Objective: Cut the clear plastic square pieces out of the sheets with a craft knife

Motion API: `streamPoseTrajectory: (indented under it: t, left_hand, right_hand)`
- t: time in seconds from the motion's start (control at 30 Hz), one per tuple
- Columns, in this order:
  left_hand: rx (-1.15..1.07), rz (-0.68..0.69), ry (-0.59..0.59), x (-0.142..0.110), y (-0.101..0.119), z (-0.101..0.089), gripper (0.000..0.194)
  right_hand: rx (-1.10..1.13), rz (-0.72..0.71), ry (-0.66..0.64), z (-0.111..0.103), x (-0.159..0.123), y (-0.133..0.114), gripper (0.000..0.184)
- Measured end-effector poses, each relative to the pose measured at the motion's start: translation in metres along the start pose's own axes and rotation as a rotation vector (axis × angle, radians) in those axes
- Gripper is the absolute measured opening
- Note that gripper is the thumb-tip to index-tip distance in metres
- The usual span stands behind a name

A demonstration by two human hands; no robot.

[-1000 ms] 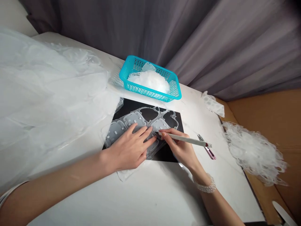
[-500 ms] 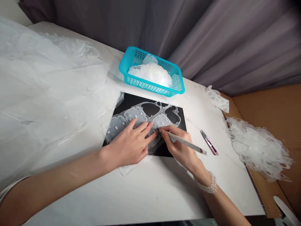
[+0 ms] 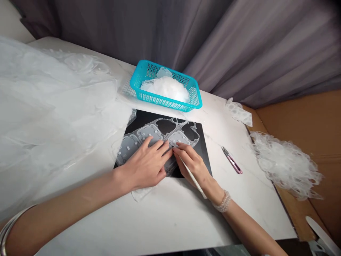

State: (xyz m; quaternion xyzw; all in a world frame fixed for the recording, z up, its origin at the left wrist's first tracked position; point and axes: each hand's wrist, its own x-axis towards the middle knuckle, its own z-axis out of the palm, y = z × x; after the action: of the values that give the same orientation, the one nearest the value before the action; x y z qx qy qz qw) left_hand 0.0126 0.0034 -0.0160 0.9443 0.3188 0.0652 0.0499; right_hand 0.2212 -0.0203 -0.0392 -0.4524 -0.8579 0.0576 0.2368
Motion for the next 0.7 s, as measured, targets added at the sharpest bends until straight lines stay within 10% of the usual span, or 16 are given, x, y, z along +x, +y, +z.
streamPoseTrajectory:
  t: [0.37,0.57,0.7]
  left_hand:
    - [0.051,-0.063,0.025,-0.008,0.007,0.018,0.052]
    - [0.057,-0.064,0.021,-0.009,0.007,0.018,0.058]
    - [0.031,-0.058,0.012,-0.009,0.009,0.016,0.057]
  right_hand:
    - [-0.060,-0.047,-0.169,-0.007,0.019,-0.006,0.036]
    - [0.553,0.659,0.383,-0.059,-0.004,0.078,0.028]
    - [0.546,0.681,0.397,-0.102,-0.041,0.130,0.026]
